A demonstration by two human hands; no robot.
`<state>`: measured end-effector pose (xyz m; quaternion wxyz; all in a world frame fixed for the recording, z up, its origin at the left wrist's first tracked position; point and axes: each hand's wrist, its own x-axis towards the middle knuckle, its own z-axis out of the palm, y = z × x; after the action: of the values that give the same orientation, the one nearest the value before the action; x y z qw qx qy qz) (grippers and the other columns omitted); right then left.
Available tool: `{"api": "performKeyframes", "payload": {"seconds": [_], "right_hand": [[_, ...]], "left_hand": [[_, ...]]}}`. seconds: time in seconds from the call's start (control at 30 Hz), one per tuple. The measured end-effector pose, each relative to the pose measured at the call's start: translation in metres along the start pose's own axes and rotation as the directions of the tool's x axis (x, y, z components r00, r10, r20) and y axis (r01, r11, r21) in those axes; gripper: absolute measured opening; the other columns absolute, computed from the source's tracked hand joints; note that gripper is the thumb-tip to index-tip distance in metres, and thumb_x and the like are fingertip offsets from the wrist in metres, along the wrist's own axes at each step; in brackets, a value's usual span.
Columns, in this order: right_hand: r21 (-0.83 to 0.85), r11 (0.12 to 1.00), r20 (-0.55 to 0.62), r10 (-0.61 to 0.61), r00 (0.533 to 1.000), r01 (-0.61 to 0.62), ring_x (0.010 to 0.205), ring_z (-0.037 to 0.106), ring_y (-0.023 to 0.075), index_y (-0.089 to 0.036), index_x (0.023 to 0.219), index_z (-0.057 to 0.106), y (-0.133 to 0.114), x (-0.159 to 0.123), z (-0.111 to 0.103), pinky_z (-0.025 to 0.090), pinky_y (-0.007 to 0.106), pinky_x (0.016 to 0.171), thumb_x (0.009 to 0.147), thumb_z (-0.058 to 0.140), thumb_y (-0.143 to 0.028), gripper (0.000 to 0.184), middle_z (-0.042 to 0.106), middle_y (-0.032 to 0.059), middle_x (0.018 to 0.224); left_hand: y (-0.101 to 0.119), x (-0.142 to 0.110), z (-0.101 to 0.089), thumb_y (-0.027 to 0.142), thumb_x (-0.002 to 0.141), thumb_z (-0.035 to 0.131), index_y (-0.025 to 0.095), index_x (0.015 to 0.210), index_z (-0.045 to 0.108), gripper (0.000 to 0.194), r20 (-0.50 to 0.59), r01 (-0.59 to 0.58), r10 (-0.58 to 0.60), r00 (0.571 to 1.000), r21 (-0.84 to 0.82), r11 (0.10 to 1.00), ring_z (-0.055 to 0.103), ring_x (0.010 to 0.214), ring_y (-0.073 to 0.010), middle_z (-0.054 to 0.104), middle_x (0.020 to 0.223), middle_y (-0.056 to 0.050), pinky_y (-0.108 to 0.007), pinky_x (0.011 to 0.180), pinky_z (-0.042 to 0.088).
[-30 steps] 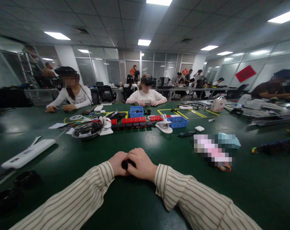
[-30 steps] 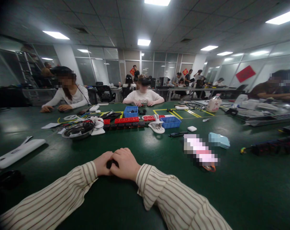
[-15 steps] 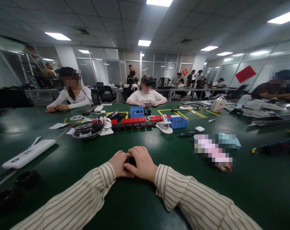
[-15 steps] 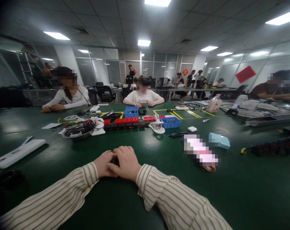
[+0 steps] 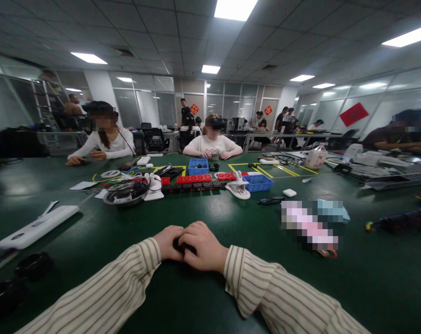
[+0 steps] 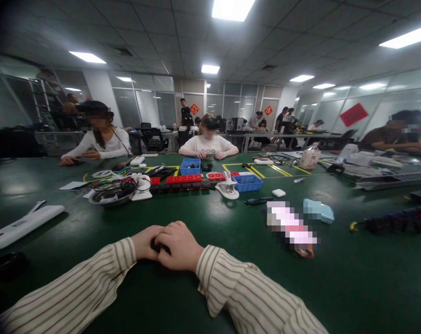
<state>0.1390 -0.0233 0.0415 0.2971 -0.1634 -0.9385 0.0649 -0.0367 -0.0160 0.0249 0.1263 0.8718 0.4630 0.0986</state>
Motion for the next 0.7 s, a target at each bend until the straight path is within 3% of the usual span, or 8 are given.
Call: {"api": "performKeyframes", "payload": {"seconds": [0.17, 0.33, 0.5, 0.7], "right_hand": [[0.048, 0.998, -0.026, -0.041, 0.999, 0.043, 0.09, 0.049, 0.0175, -0.017, 0.09, 0.055, -0.002, -0.001, -0.002, 0.033, 0.032, 0.084, 0.07, 0.05, -0.014, 0.021, 0.059, 0.0038, 0.095], [-0.017, 0.979, -0.093, 0.2, 0.975, -0.202, 0.091, 0.046, 0.0195, -0.015, 0.102, 0.05, -0.002, -0.002, -0.002, 0.033, 0.033, 0.082, 0.076, 0.059, -0.033, 0.033, 0.054, 0.006, 0.096], [-0.094, 0.943, -0.074, 0.313, 0.947, -0.319, 0.082, 0.044, 0.0176, -0.016, 0.085, 0.053, 0.0, -0.001, 0.002, 0.032, 0.03, 0.074, 0.077, 0.06, -0.041, 0.028, 0.05, 0.0035, 0.085], [-0.056, 0.981, -0.03, 0.183, 0.983, -0.185, 0.08, 0.046, 0.0162, -0.016, 0.082, 0.056, 0.0, 0.0, 0.0, 0.033, 0.029, 0.073, 0.075, 0.058, -0.025, 0.012, 0.053, 0.0026, 0.081]], "left_hand": [[-0.002, -0.002, -0.002, 0.031, 0.057, 0.07, 0.018, 0.08, 0.061, 0.029, -0.006, -0.014, 0.014, 1.0, -0.026, 1.0, 0.056, 0.081, -0.0212, 0.059, 0.083, -0.001, -0.028, 0.078, 0.042], [0.009, -0.004, -0.002, 0.042, 0.053, 0.072, 0.016, 0.101, 0.053, 0.058, -0.096, 0.112, -0.113, 0.989, -0.014, 0.994, 0.054, 0.086, -0.0255, 0.057, 0.093, -0.005, -0.034, 0.077, 0.043], [0.024, -0.004, -0.003, 0.044, 0.059, 0.068, 0.016, 0.089, 0.057, 0.042, -0.074, 0.139, -0.135, 0.988, 0.052, 0.989, 0.056, 0.078, -0.0256, 0.059, 0.081, -0.005, -0.038, 0.077, 0.041], [0.016, -0.004, -0.004, 0.036, 0.061, 0.067, 0.019, 0.084, 0.06, 0.029, -0.018, 0.079, -0.079, 0.997, -0.025, 0.997, 0.058, 0.076, -0.0219, 0.062, 0.08, -0.001, -0.029, 0.073, 0.043]]}}
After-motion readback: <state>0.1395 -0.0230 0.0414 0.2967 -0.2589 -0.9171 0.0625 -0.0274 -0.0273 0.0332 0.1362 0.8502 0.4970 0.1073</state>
